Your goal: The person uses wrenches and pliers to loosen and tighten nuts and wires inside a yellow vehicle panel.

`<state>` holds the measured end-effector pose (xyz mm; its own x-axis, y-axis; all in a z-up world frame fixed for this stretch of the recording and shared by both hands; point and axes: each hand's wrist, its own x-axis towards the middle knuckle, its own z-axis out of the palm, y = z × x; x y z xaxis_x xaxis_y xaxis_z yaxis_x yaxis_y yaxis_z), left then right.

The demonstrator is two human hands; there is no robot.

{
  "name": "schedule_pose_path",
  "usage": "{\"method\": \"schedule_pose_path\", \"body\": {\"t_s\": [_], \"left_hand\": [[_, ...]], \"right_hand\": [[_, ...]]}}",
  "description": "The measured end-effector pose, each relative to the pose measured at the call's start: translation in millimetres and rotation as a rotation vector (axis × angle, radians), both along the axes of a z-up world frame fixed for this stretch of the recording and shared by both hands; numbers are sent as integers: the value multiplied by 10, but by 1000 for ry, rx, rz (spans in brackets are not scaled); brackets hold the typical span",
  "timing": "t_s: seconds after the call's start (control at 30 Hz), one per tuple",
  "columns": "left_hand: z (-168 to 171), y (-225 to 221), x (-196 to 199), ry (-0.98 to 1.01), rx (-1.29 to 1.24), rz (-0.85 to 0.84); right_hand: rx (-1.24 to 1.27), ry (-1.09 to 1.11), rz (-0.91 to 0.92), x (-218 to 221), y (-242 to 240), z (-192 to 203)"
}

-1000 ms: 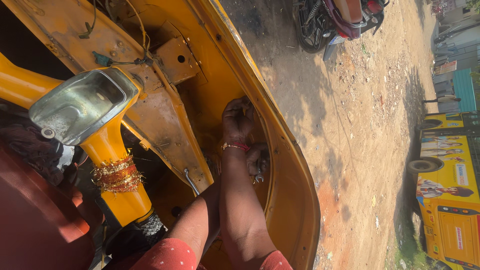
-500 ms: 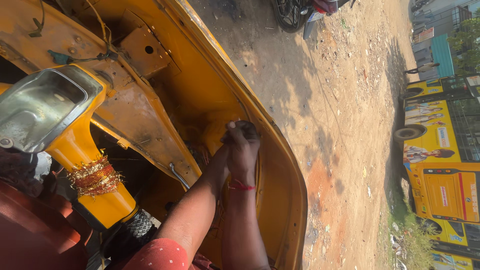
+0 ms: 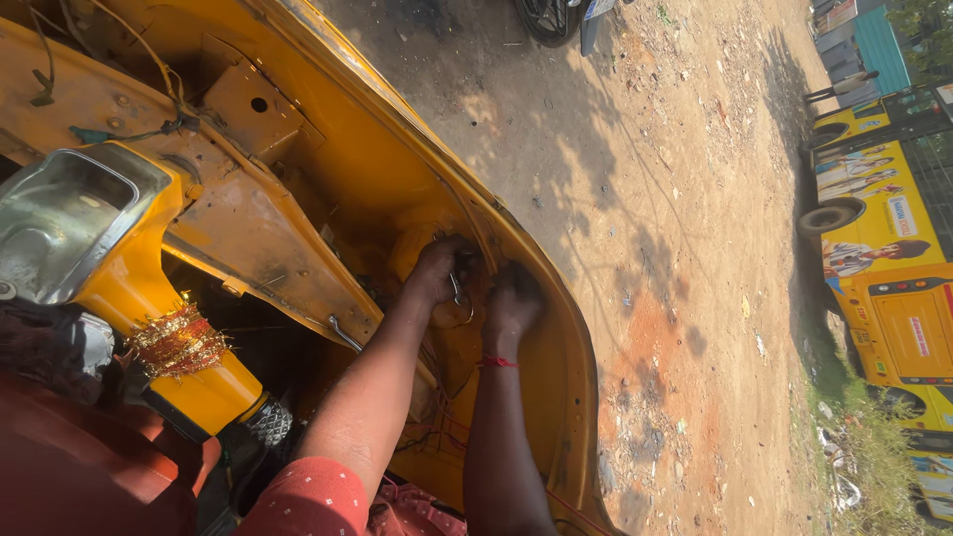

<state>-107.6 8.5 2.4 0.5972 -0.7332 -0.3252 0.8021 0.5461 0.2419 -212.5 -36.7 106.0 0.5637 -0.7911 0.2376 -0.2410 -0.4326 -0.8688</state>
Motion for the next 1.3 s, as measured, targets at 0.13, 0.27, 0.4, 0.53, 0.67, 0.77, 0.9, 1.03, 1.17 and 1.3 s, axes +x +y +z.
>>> {"method": "schedule_pose_path", "body": {"t_s": [0.13,0.27,0.4,0.53,0.67,0.77,0.9,1.03,1.17,1.3], "left_hand": [[32,91,-38,-30,9,36],[117,140,-78,28,-123,69],[189,208,-92,-29,-117,-45],[261,162,-102,21,-69,-31],[317,209,-54,-78,75,-69],[347,231,-69,-112,3,-83],[301,274,-59,-170,4,-105],[189,224,-19,-108,-180,-122],[142,199,-15,-75,-189,-77],[263,280,-54,-139,-122,-116]], "right_hand": [[-702,268,-5,249,-181,-191],[-1001,394,32,446,-282,-327],[-1031,617,-2,611,-284,-450],[-1000,770,-49,618,-282,-478],[-1256,635,-45,516,-168,-366],[-1111,516,89,454,-137,-180],[-662,493,12,552,-95,-54],[-675,475,-9,632,-119,-113],[-648,540,20,587,-135,-170],[-614,447,67,497,-81,-37]]}}
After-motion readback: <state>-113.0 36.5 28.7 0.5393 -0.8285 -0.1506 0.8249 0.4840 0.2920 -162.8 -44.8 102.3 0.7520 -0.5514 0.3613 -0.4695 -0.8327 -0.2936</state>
